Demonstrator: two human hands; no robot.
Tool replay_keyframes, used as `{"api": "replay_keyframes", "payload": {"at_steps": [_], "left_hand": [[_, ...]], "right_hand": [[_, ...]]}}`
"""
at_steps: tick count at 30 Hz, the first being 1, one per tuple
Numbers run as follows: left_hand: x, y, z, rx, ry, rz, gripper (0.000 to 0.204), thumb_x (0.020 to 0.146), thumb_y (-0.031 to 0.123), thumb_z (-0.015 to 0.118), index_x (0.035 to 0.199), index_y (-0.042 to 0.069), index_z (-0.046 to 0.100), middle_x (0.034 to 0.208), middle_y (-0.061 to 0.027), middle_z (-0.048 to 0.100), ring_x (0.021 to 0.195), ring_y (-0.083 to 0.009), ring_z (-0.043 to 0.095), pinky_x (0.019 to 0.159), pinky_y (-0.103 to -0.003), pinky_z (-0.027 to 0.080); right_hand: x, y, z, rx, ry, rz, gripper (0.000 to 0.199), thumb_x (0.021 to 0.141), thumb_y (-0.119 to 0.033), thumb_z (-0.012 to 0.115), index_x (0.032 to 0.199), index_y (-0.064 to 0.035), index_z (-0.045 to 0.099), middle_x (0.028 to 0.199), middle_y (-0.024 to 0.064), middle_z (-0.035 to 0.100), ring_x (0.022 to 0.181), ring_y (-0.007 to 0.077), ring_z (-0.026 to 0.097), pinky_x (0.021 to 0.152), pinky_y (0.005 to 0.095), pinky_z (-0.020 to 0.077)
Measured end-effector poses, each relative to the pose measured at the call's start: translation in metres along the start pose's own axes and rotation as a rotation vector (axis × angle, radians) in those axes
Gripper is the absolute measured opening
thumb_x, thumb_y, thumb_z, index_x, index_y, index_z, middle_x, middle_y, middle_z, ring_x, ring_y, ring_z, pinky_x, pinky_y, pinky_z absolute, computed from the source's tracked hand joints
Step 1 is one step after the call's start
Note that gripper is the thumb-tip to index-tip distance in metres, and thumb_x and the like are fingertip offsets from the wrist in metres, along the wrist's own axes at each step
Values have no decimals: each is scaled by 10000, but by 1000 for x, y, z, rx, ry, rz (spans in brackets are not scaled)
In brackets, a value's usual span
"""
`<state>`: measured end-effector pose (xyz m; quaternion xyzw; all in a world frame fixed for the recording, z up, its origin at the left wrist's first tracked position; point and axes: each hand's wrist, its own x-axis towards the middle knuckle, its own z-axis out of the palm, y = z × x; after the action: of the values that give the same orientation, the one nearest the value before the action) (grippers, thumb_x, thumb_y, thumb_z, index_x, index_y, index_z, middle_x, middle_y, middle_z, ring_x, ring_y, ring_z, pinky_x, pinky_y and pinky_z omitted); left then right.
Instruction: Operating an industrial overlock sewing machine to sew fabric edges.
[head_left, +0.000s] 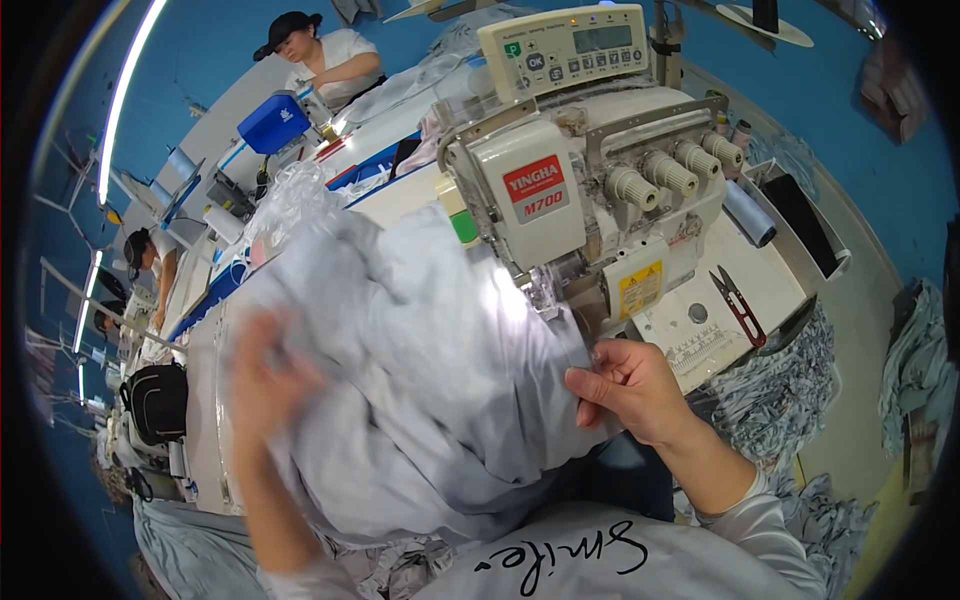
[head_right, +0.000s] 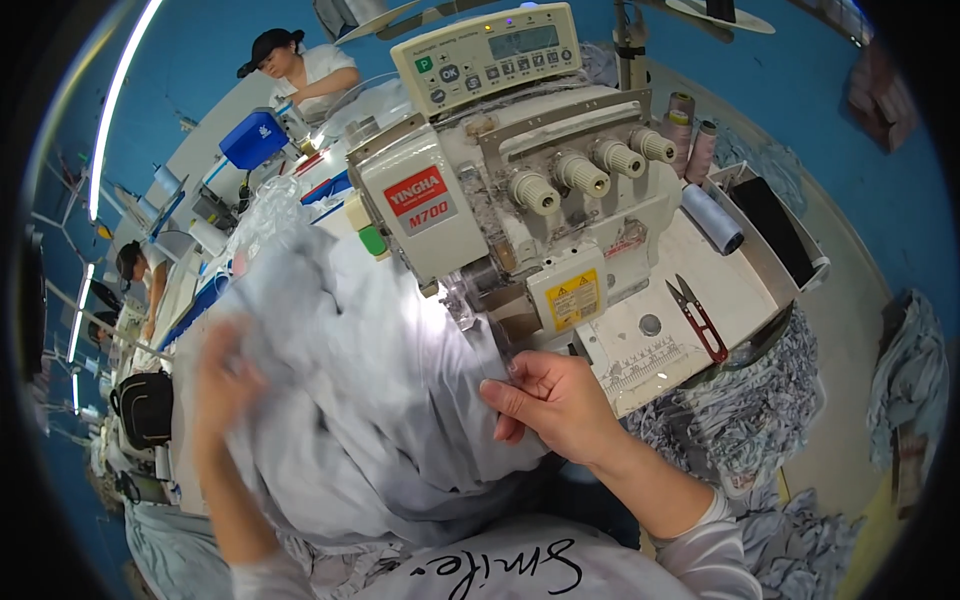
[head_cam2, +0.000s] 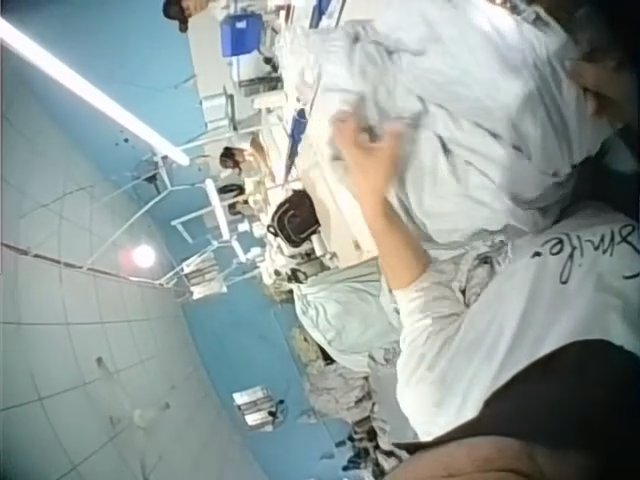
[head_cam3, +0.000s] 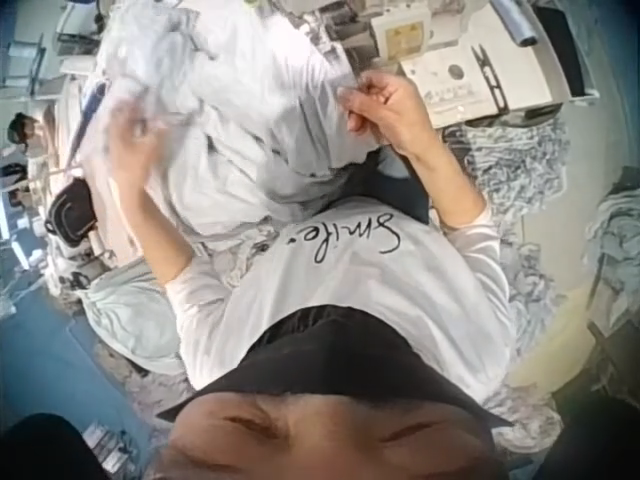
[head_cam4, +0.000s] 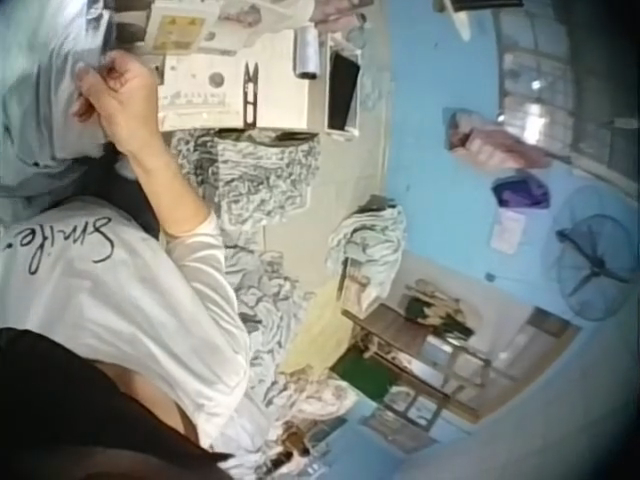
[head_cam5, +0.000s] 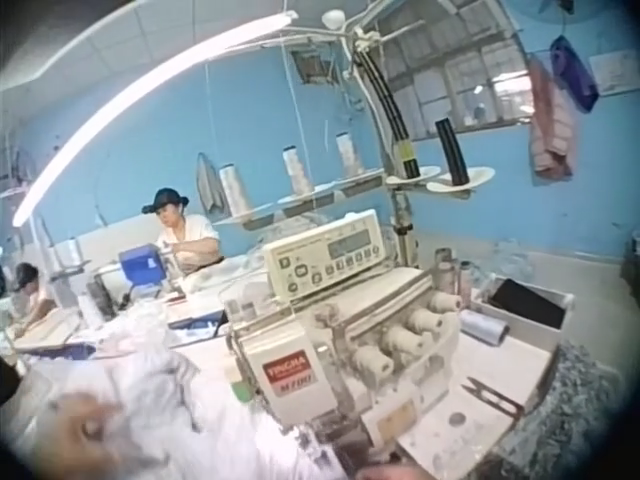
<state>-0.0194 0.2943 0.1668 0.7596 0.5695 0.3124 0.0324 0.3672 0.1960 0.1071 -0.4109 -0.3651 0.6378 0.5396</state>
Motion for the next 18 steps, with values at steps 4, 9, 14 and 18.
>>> {"api": "replay_keyframes", "payload": {"at_steps": [4, 9, 14, 18], "left_hand": [[-105, 61, 54, -101, -212, -376, 230, 703, 33, 686, 925, 10, 632, 977, -174, 559, 973, -330, 537, 890, -375, 410], [-64, 36, 29, 139, 498, 47, 124, 774, -49, 573, 865, 18, 624, 933, -144, 545, 860, -257, 544, 667, -273, 435], [-9, 34, 0, 70, 680, 129, 103, 815, -18, 591, 885, 39, 641, 942, -50, 559, 793, -124, 519, 630, -210, 388], [29, 32, -19, 102, 709, 191, 89, 826, 11, 595, 897, 39, 641, 913, -24, 569, 769, -110, 511, 649, -203, 392]], "right_hand": [[2, 4, 2, 25, -66, 15, 193, 842, -98, 673, 756, -36, 511, 578, 27, 578, 486, 116, 598, 446, 226, 477], [2, 0, 1, -1, -65, 14, 170, 840, -87, 670, 780, -28, 523, 578, 30, 576, 495, 120, 603, 434, 229, 471], [3, 2, 1, 15, -56, 2, 165, 842, -77, 664, 774, -20, 524, 581, 32, 578, 489, 117, 599, 427, 226, 467], [2, 1, -2, 7, -106, -8, 222, 870, -156, 651, 747, -21, 524, 593, 35, 593, 518, 99, 602, 461, 215, 476]]}}
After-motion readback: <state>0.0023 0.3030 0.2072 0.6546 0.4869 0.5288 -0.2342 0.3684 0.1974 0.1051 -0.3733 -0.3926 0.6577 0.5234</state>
